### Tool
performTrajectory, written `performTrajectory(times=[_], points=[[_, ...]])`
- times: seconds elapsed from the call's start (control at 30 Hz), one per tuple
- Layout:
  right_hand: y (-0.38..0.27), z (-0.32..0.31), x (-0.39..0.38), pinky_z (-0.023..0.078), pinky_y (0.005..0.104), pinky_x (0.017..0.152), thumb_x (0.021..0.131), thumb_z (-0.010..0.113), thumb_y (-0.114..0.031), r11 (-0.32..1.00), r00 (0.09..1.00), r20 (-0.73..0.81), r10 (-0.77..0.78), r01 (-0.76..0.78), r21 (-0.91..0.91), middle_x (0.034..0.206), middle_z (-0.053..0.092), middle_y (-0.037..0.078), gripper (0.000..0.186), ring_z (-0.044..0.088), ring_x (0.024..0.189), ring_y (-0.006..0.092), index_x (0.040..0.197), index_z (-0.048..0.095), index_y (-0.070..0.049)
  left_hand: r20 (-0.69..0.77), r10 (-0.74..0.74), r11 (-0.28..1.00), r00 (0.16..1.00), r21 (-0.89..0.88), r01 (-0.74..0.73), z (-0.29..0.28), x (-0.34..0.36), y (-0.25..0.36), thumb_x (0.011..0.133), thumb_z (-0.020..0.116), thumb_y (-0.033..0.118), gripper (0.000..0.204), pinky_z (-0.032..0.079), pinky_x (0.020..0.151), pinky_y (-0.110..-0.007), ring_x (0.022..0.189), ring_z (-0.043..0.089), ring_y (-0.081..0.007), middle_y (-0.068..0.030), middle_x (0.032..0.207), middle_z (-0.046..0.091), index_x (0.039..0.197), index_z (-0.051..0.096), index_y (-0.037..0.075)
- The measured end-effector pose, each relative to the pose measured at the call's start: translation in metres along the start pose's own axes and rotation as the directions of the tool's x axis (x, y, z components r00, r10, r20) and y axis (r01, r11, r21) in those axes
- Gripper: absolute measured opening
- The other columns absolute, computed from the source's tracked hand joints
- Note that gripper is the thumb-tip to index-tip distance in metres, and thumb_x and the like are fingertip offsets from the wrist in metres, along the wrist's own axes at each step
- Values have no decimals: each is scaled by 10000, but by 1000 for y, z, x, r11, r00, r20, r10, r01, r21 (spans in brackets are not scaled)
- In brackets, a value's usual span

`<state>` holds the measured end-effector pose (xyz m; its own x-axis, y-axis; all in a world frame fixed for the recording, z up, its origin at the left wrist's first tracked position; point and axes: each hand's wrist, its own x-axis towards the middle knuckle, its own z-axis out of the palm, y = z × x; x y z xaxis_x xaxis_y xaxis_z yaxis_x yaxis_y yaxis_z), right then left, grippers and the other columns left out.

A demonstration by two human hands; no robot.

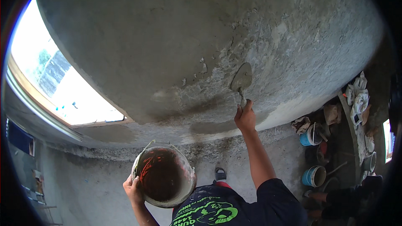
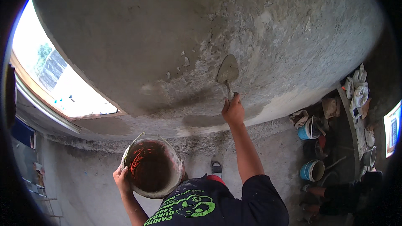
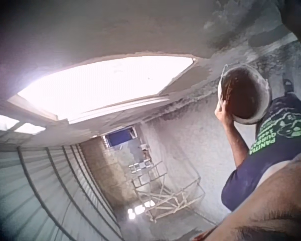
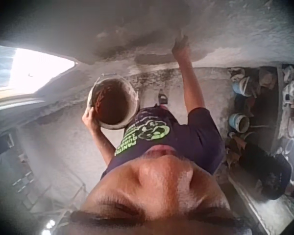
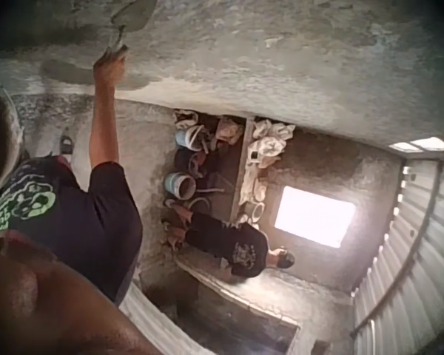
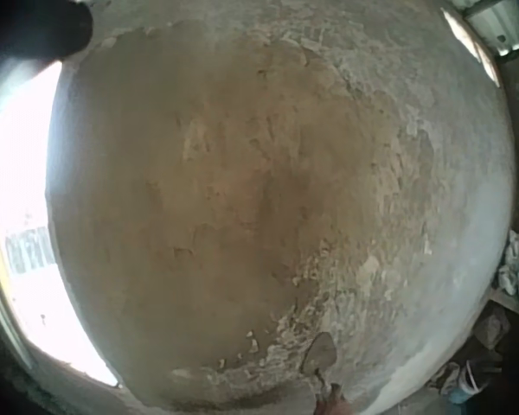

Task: The person scoops mortar from a bucket using a trowel and spreads it onto the wall.

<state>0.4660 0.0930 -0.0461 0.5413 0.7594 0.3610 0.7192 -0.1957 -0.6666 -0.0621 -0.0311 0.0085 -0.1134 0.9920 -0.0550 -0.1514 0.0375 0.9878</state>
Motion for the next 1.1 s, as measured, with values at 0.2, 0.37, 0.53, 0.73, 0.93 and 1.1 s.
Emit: performTrajectory(times=[0.2,0.37,0.53,0.73,0.93,1.1], points=[[66,20,-66,528,675,790,1021,626,-210,967,964,105,244,-234,-99,984,702,383,492,679,942,593,1407,423,18,50,5,1000,999,22,-6,3,7,-2,973,607,38,356,539,917,-307,986,688,-160,-111,1147,755,1263,680,-154],[173,5,-210,574,629,818,1024,645,-296,847,822,284,494,-380,-372,1004,737,324,488,720,946,539,1375,481,2,77,6,998,997,63,-11,1,10,-3,965,613,36,381,529,943,-308,1012,680,-161,-106,1148,754,1286,675,-161],[162,-51,-289,610,490,700,1017,682,-337,661,553,380,741,-699,-272,880,743,179,385,771,838,337,1232,584,-33,88,36,981,995,188,-53,19,16,9,954,622,59,340,520,924,-289,995,640,-130,-59,1096,743,1212,716,-142],[83,-104,-255,467,342,444,995,747,-391,-43,414,876,249,-899,437,873,629,97,554,582,562,189,1373,560,-32,131,-26,974,991,227,-5,21,29,10,974,632,48,317,502,882,-244,960,629,-93,-9,1075,731,1226,722,-120],[39,-104,-241,410,282,396,1024,689,-491,-265,190,859,-476,-962,66,769,531,80,620,501,471,150,1385,514,-18,112,-68,961,991,273,36,40,35,7,983,681,73,321,490,860,-227,931,614,-66,14,1048,725,1246,726,-104],[5,-104,-238,449,278,428,1051,685,-431,150,167,922,-350,-961,231,832,624,102,552,564,514,139,1376,505,-23,150,-45,972,988,236,8,50,28,12,984,705,95,276,449,766,-213,841,550,-43,50,947,678,1201,750,-70]])
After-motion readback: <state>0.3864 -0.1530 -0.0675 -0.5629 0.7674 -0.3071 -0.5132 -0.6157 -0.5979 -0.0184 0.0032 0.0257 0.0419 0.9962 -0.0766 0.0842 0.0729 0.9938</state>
